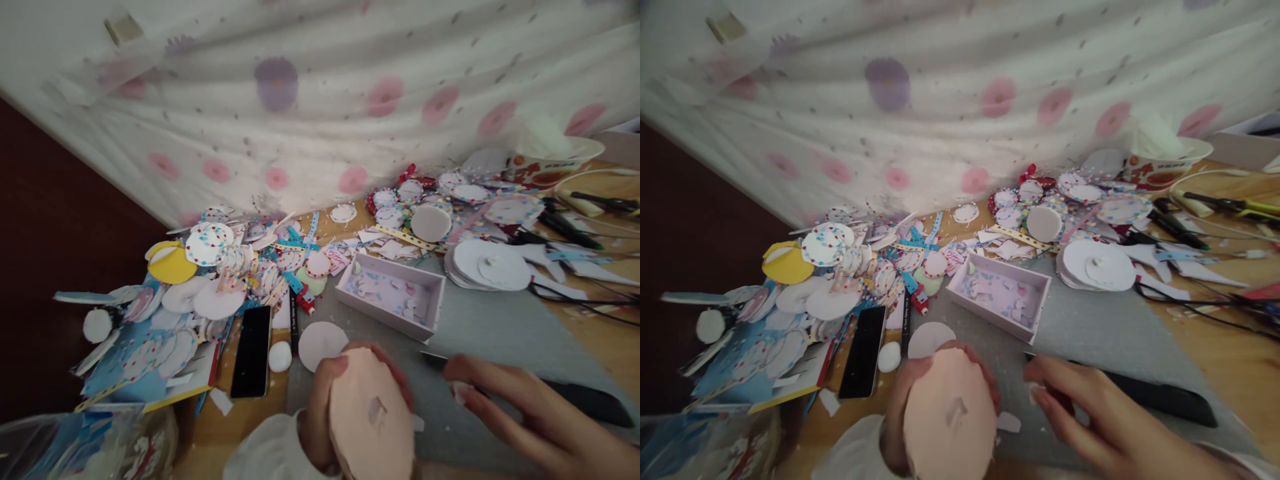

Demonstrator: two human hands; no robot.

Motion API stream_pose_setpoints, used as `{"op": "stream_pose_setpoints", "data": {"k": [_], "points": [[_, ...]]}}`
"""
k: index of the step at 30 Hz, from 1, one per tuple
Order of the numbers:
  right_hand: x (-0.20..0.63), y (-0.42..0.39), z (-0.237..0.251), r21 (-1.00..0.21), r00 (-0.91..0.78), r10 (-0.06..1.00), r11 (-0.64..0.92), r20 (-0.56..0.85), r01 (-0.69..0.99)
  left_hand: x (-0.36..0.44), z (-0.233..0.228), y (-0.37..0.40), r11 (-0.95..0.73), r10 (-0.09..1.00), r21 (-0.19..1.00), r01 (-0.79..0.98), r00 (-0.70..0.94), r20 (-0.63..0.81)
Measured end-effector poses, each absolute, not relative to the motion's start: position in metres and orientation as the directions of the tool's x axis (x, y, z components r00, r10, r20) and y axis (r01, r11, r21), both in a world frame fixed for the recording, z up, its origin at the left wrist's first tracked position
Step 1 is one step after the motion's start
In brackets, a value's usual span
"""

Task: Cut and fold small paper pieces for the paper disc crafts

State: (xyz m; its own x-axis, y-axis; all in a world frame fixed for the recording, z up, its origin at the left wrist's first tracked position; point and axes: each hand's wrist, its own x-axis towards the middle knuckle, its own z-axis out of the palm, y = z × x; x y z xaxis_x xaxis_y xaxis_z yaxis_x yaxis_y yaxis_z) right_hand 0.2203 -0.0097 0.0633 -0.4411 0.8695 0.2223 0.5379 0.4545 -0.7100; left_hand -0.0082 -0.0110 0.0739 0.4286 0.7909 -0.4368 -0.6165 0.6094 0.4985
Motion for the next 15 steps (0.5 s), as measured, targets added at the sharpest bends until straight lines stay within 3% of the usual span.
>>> {"op": "stream_pose_setpoints", "data": {"k": [5,9,12,13,15], "points": [[0.231,0.02,0.057,-0.689,-0.355,0.891,0.445,0.282,0.572,-0.049,0.094,-0.003,0.376,0.908,0.732,-0.569,0.067,-0.415],[0.221,0.049,0.054,-0.588,-0.321,0.871,0.489,0.372,0.644,-0.096,0.113,0.021,0.044,0.894,0.942,-0.334,-0.408,-0.187],[0.224,0.057,0.054,-0.537,-0.326,0.868,0.49,0.374,0.687,-0.143,0.127,0.058,-0.198,0.747,0.973,0.116,-0.625,0.226],[0.228,0.058,0.055,-0.529,-0.319,0.869,0.485,0.377,0.696,-0.159,0.132,0.074,-0.238,0.631,0.925,0.296,-0.677,0.379],[0.241,0.059,0.057,-0.51,-0.289,0.876,0.463,0.385,0.725,-0.191,0.139,0.107,-0.259,0.436,0.862,0.435,-0.744,0.506]]}}
